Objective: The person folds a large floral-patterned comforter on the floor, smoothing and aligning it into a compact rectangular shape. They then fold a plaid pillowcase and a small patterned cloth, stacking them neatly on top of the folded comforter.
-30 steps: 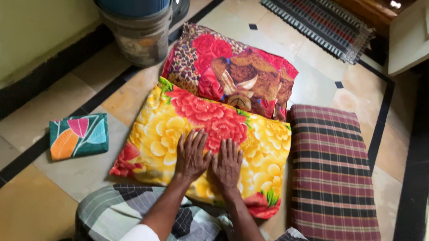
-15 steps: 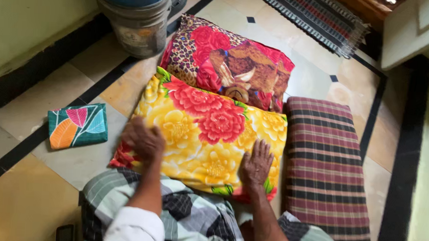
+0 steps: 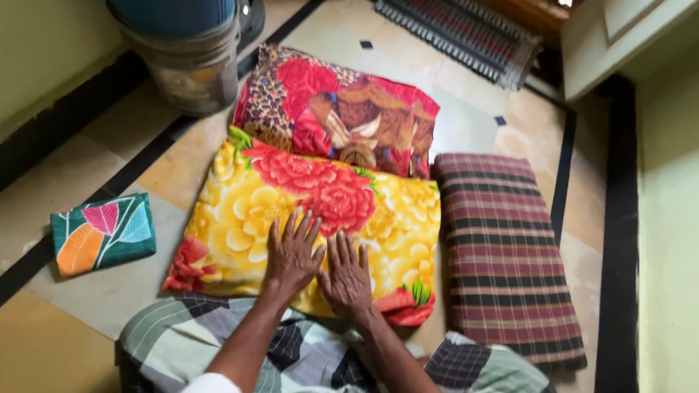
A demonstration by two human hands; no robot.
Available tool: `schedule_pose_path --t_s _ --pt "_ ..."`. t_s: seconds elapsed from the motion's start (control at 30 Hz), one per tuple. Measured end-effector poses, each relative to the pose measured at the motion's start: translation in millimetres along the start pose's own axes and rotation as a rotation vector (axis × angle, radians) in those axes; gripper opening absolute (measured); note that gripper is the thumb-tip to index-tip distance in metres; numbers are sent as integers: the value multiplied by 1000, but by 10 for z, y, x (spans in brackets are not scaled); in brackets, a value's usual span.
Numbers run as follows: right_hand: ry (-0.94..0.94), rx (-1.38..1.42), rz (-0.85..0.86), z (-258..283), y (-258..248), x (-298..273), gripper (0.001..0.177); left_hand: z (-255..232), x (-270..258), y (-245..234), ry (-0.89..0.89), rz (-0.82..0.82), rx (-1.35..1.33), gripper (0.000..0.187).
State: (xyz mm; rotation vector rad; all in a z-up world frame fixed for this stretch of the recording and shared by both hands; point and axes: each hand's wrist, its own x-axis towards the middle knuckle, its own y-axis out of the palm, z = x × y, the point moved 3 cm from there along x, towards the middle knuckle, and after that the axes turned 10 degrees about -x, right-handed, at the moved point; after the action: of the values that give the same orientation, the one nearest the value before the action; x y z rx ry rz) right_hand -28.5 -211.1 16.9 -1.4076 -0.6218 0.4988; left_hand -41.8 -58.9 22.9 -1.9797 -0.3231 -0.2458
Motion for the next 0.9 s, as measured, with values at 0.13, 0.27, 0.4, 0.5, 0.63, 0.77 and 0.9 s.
schedule_pose_path --t_s 0.13,0.27,0.4,0.5,0.63,0.77,0.9 --pt "78 23 76 -348 17 305 72 45 193 -79 5 234 99 69" --pt "-4 -52 -70 -527 101 741 70 22 464 -196 9 366 140 82" --pt "-5 32 75 -604 95 1008 67 -33 839 -250 -102 565 152 90" --pt "67 9 338 -638 25 1284 62 -53 1065 -231 -188 727 160 80" --pt "73 -64 242 -556 52 1254 62 -52 850 -177 -95 441 188 72" --pt "-20 -141 -94 -547 258 1034 64 -26 748 -65 -26 211 212 74" --pt "-15 -73 116 -688 358 1310 60 91 945 20 -112 372 104 72"
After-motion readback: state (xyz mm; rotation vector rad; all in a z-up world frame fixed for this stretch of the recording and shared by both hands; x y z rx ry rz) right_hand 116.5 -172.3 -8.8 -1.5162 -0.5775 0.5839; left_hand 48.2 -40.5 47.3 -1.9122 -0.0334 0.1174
